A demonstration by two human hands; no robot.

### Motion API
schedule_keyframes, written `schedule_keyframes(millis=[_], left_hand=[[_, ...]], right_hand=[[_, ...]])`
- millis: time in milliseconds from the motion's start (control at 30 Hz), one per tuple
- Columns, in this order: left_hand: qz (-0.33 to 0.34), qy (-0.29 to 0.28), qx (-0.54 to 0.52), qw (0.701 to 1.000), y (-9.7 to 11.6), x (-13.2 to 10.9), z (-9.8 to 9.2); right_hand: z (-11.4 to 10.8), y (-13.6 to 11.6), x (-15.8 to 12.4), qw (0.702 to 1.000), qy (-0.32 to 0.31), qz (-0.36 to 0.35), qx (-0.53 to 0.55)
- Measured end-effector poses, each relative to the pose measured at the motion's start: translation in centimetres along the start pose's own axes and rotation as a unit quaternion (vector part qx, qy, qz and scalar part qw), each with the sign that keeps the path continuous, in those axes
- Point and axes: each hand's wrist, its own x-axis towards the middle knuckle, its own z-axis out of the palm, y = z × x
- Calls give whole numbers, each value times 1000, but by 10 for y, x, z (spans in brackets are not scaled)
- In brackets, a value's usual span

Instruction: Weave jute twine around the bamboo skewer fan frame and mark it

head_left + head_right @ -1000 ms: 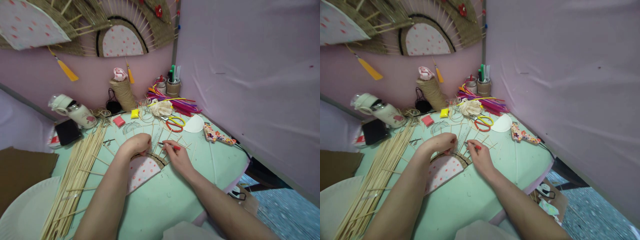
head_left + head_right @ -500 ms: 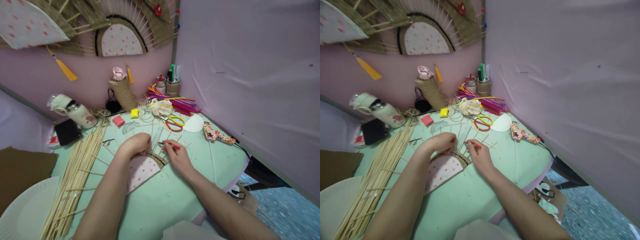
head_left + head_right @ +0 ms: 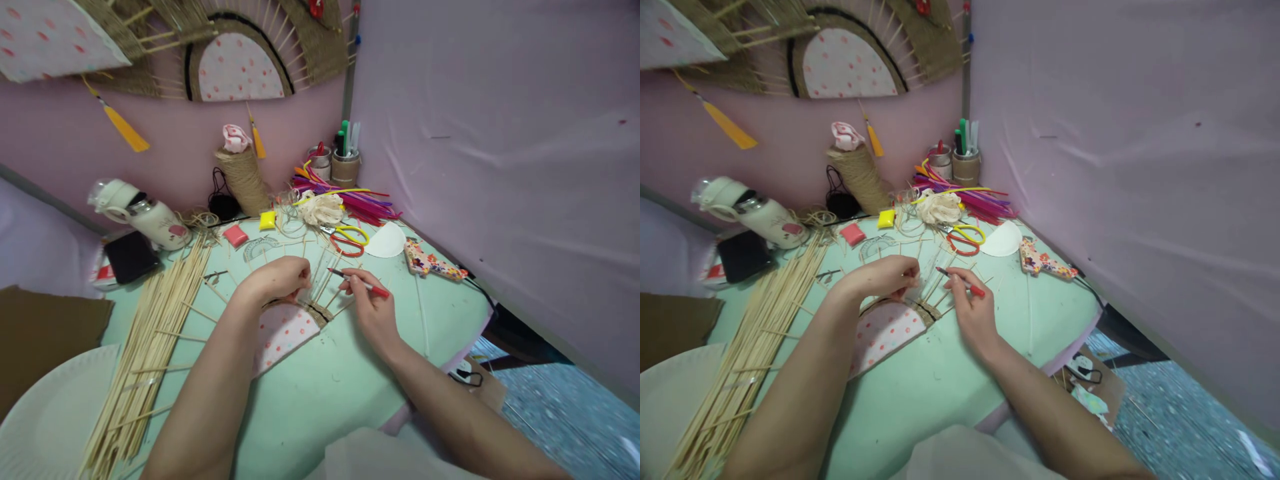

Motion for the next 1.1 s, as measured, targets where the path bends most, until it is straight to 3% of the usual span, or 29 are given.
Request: schedule_keyframes(millis=[200, 533, 1100], left_hand=[[9, -16, 17, 1000, 7, 2, 5], [-10, -35, 40, 999, 6, 5, 8], [2, -6, 77, 997, 9, 6, 10]], right_hand=[[-1, -3, -12, 999, 3, -36, 14], [2, 12, -9, 1000, 5, -23, 15], [1, 12, -8, 1000, -1, -19, 10]])
